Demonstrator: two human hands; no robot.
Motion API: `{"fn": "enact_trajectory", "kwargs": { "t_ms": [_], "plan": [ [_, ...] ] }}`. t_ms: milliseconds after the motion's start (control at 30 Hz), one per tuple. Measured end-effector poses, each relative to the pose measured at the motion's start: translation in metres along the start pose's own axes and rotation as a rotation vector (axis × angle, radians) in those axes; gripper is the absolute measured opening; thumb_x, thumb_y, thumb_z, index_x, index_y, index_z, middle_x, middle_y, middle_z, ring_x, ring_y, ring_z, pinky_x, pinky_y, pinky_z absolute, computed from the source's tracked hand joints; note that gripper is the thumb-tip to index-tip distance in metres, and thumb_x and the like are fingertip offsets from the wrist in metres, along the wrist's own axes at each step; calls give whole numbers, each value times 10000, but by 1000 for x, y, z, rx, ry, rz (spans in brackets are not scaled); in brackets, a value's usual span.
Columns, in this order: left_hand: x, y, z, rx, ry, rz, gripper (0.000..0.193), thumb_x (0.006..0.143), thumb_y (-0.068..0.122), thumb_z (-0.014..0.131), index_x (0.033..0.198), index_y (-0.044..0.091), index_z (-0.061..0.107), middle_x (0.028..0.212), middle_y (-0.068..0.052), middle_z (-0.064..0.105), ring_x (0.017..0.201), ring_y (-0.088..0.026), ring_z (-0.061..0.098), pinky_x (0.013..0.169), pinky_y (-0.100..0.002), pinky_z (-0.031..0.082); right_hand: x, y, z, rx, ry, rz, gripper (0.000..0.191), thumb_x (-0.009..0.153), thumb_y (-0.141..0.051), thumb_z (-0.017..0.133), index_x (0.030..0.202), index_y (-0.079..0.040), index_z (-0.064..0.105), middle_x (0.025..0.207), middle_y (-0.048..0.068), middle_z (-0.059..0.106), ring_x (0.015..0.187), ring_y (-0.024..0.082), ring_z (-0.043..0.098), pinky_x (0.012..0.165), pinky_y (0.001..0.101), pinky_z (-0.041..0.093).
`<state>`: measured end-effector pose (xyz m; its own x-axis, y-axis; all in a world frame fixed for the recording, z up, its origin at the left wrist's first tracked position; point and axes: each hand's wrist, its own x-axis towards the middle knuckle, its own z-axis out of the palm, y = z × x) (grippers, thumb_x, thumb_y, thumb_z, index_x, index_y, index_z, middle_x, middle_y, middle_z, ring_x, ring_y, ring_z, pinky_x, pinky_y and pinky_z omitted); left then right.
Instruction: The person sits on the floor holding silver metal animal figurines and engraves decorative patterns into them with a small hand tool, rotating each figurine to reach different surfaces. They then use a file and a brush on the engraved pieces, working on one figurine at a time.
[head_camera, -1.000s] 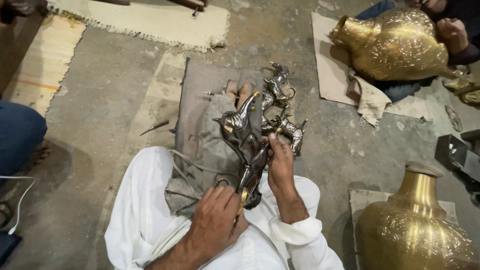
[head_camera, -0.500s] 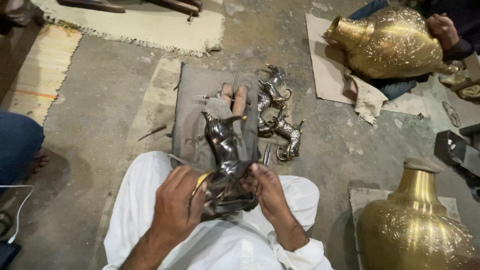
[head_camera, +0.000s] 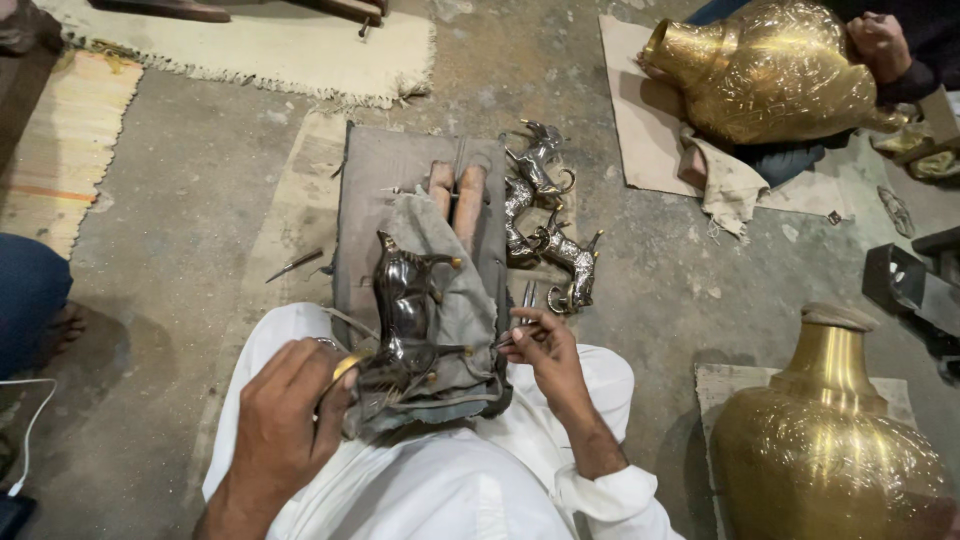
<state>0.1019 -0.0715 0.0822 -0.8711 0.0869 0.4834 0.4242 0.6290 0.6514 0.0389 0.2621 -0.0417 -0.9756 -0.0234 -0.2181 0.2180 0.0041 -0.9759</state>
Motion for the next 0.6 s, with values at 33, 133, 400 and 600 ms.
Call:
{"fn": "enact_trajectory", "kwargs": {
  "t_ms": [33, 133, 400, 600],
  "plan": [
    [-3, -1, 3, -7, -2, 13, 95, 884, 77, 686, 920, -6, 658, 844, -111, 637, 753, -276, 639, 662, -418, 508, 4, -3, 1, -49, -5, -10, 390, 974, -106, 641, 1352, -32, 580, 909, 79, 717, 794, 162, 731, 701, 290, 610],
    [-12, 0, 13, -26, 104, -83, 145, 884, 132, 740, 890, 1, 678, 799, -91, 657, 676, -245, 625, 592, -397, 489, 22, -13, 8, -146, -57, -77, 499, 989, -99, 617, 1462, -83, 459, 847, 80, 707, 724, 159, 713, 644, 284, 576],
    [-16, -15, 13, -61, 82, -175, 138, 866, 129, 767, 847, 12, 696, 731, -66, 657, 559, -175, 637, 486, -343, 481, 78, -25, 24, -599, -75, -104, 636, 960, -104, 633, 1514, -164, 327, 944, 149, 763, 682, 185, 745, 647, 357, 597],
    [-7, -12, 13, -49, 90, -49, 179, 842, 127, 793, 784, 11, 670, 703, -69, 626, 590, -204, 621, 537, -356, 481, 82, -21, 22, -1034, -98, -367, 795, 892, -97, 693, 1566, -129, 273, 934, 239, 758, 802, 330, 714, 734, 452, 547]
  ]
}}
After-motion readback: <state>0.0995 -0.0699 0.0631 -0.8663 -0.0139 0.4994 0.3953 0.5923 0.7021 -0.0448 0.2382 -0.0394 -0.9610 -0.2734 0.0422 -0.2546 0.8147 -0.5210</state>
